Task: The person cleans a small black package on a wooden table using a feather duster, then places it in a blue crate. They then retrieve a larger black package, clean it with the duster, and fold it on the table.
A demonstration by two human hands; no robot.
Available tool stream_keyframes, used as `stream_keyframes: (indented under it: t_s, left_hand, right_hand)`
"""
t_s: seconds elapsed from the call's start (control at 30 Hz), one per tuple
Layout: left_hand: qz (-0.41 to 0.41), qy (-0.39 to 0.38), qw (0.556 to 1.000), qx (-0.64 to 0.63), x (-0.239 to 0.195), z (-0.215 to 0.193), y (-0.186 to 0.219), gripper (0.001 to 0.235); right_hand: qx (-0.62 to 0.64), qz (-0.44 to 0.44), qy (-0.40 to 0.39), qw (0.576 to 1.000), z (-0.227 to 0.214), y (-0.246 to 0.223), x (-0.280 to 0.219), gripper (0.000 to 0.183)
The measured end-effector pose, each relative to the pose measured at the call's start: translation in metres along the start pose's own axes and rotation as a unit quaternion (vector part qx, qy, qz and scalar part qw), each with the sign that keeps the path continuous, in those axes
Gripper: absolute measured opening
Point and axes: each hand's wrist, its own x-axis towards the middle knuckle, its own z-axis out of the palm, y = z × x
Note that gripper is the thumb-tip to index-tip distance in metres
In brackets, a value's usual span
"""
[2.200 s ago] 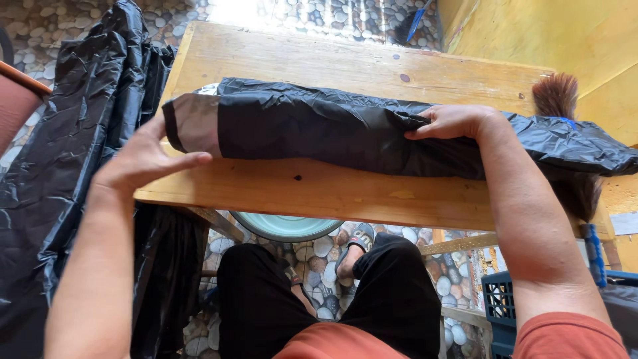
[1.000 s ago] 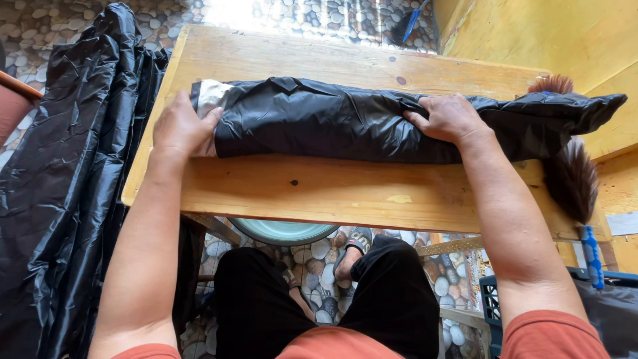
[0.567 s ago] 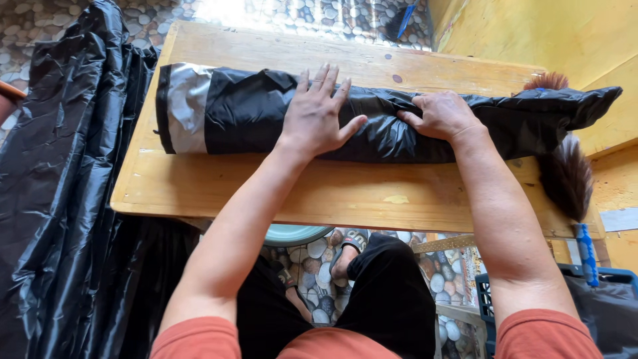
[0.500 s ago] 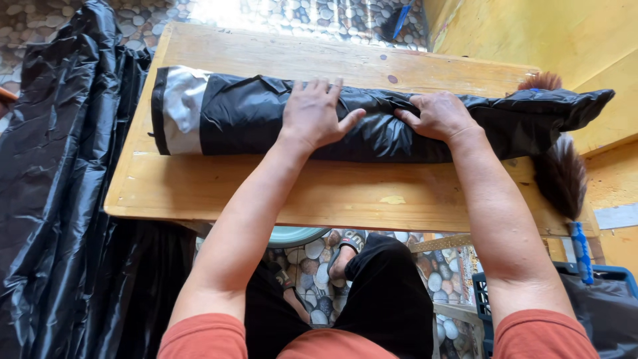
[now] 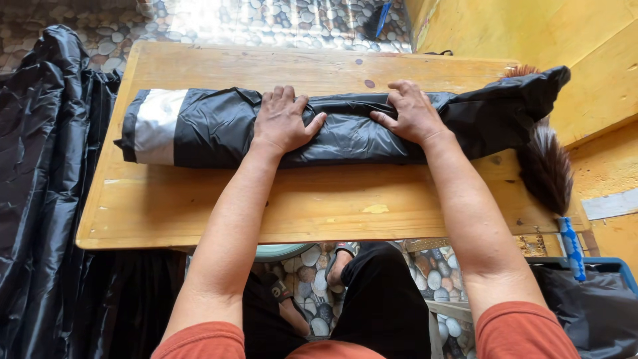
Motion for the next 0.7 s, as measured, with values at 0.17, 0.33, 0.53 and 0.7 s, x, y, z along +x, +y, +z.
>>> stream_keyframes:
  t_s: [0.17, 0.33, 0.53, 0.7]
  left_hand:
    - [-0.012, -0.012, 0.999, -0.041, 0.003, 0.011, -0.006, 0.075]
    - [0.001, 0.008, 0.999, -0.038, -0.001, 0.019, -0.015, 0.062]
    - [0.009, 0.006, 0.999, 0.031, 0.003, 0.050, -0.021, 0.042]
    - [0.011, -0.050, 0.994, -0.098, 0.005, 0.003, 0.043, 0.051]
  right_hand:
    - [0.051, 0.014, 0.035, 0.998, 0.005, 0.004, -0.003, 0.063]
    - [-0.058, -0.058, 0.095, 0.992, 0.003, 0.006, -0.009, 0.062]
    - [-0.061, 0.023, 0.090, 0.994, 0.029, 0.011, -0.015, 0.064]
    - [-0.049, 0.008, 0.112, 0.992, 0.033, 0.012, -0.015, 0.061]
